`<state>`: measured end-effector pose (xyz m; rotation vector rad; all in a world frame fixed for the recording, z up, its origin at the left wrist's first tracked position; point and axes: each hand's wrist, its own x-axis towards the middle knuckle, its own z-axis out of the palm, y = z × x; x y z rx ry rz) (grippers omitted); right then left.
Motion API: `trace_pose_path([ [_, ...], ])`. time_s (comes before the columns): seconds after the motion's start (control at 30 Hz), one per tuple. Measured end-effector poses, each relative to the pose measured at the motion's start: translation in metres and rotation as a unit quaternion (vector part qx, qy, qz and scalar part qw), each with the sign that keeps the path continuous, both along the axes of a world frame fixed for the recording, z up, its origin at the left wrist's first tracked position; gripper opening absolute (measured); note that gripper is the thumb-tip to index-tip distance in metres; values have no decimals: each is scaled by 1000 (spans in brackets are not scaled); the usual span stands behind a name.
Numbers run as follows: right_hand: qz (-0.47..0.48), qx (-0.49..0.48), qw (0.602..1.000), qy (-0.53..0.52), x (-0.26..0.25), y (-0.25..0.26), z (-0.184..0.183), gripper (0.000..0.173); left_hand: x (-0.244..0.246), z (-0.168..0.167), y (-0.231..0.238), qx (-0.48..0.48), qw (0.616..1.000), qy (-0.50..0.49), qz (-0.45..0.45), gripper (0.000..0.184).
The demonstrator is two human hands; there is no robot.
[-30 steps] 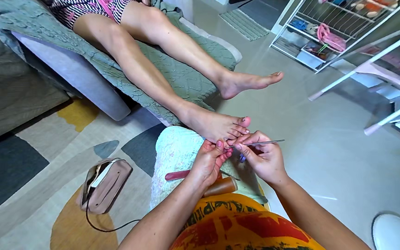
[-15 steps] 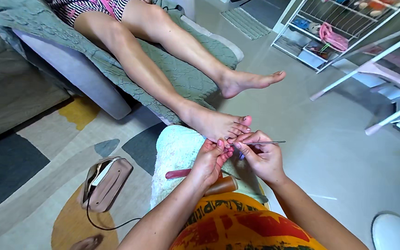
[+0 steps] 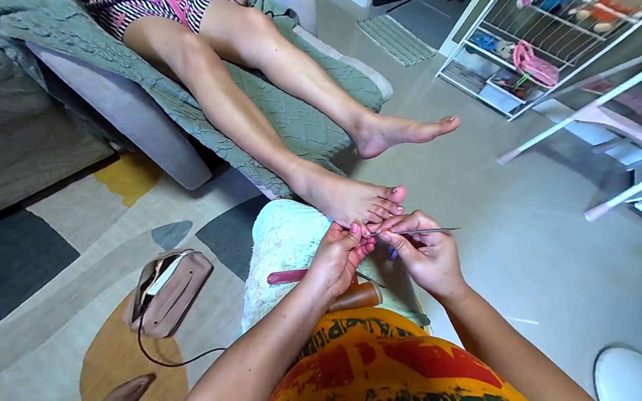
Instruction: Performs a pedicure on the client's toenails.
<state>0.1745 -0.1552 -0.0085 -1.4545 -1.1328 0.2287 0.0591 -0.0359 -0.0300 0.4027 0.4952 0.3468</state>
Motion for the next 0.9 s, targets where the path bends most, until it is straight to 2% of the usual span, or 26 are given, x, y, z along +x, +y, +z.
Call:
trace_pose_path([
  [0.47,-37,-61,994,-82,2,6,9,3,0,-1,1,11,1000,-2,-8,8],
  [0.77,-37,-81,988,-129,3,7,16,5,1,3,2,0,1000,13,-5,10],
  [0.9,-6,-94,985,-141,6,3,20,6,1,5,1,-8,1000,18,-2,11],
])
